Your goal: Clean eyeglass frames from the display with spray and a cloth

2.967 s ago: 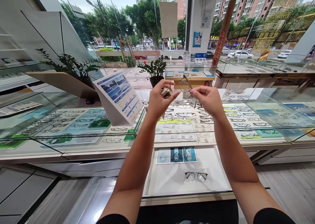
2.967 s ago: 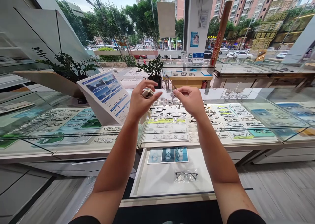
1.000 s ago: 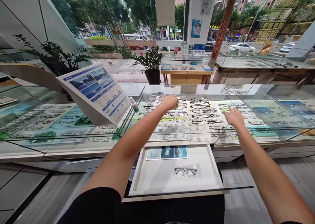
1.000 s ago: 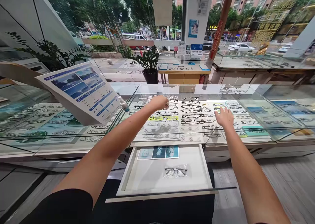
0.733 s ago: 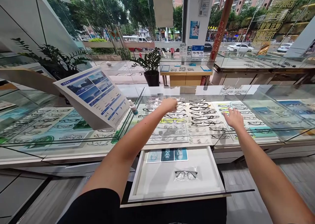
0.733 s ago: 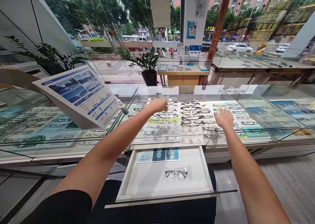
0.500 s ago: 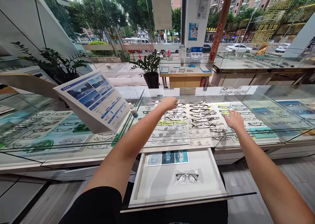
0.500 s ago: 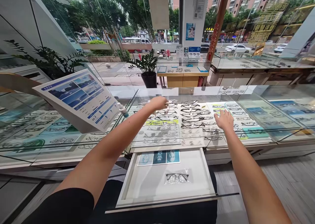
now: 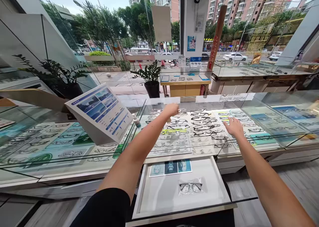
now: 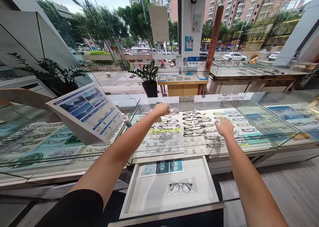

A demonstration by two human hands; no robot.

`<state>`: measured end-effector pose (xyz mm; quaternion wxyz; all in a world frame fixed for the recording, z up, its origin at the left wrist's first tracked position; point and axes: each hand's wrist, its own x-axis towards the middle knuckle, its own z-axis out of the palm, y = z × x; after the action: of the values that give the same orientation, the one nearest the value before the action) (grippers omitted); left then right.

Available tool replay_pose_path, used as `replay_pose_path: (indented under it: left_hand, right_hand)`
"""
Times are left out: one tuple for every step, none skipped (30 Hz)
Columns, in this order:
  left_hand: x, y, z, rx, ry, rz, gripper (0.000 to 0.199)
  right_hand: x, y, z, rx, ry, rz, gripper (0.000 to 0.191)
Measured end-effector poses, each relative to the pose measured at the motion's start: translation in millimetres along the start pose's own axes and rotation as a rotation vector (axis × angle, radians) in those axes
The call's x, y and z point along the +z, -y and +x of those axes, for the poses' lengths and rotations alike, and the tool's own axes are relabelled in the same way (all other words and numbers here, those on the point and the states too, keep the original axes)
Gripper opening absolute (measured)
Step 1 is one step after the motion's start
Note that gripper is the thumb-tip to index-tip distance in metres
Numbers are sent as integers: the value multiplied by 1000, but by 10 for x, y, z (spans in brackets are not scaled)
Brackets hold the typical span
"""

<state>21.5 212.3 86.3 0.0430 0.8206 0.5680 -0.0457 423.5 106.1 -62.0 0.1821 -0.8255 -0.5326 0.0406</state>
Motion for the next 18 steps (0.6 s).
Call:
replay_pose_path:
  left_hand:
    - [-52, 10, -55, 2, -30, -34, 32]
    - [-101, 23, -122, 8, -67, -75, 26]
    - [-145, 40, -200, 17, -107, -120, 20]
    - [-182, 60, -291, 27, -149, -169, 14]
    - [-210, 83, -393, 40, -191, -221, 12]
    - [-227, 106, -504, 55, -234, -276, 12]
    - [-230, 128, -622, 70, -277, -330, 15]
    - [-218, 144, -743, 87, -320, -380, 18]
    - [-188, 151, -862, 102, -364, -437, 22]
    - [-138, 146, -975, 111, -403, -491, 26]
    - [-69, 128, -1078, 127, -431, -564, 30]
    - [17, 95, -1168, 153, -473, -755, 32]
    - [118, 49, -1242, 177, -500, -922, 35]
    - [228, -8, -1302, 187, -526, -1054, 37]
    - [342, -72, -1351, 177, -556, -1159, 39]
    - [456, -138, -1390, 165, -569, -1243, 42]
    - [565, -201, -1423, 148, -583, -1313, 44]
    - [666, -256, -1452, 137, -595, -1361, 45]
  right_hand:
    - [-15, 12, -18, 4, -5, 23, 73]
    - [-36, 22, -36, 9, -10, 51, 73]
    - [-64, 32, -55, 13, -17, 83, 72]
    - [-100, 46, -75, 18, -26, 120, 70]
    - [-143, 70, -97, 23, -39, 161, 68]
    - [-190, 110, -122, 28, -59, 206, 65]
    - [-239, 174, -155, 34, -84, 254, 61]
    - [-285, 270, -200, 38, -118, 307, 57]
    - [-326, 400, -262, 33, -163, 365, 53]
    - [-356, 567, -346, 7, -201, 429, 50]
    - [-373, 764, -455, -45, -222, 496, 47]
    - [-373, 984, -588, -123, -222, 564, 45]
    - [-358, 1216, -742, -208, -202, 630, 43]
    - [-327, 1446, -910, -290, -171, 688, 42]
    - [-285, 1662, -1082, -370, -131, 733, 41]
    - [-236, 1851, -1247, -431, -98, 766, 39]
    - [-184, 2005, -1396, -482, -59, 807, 38]
    - [-132, 2120, -1522, -513, 1, 893, 37]
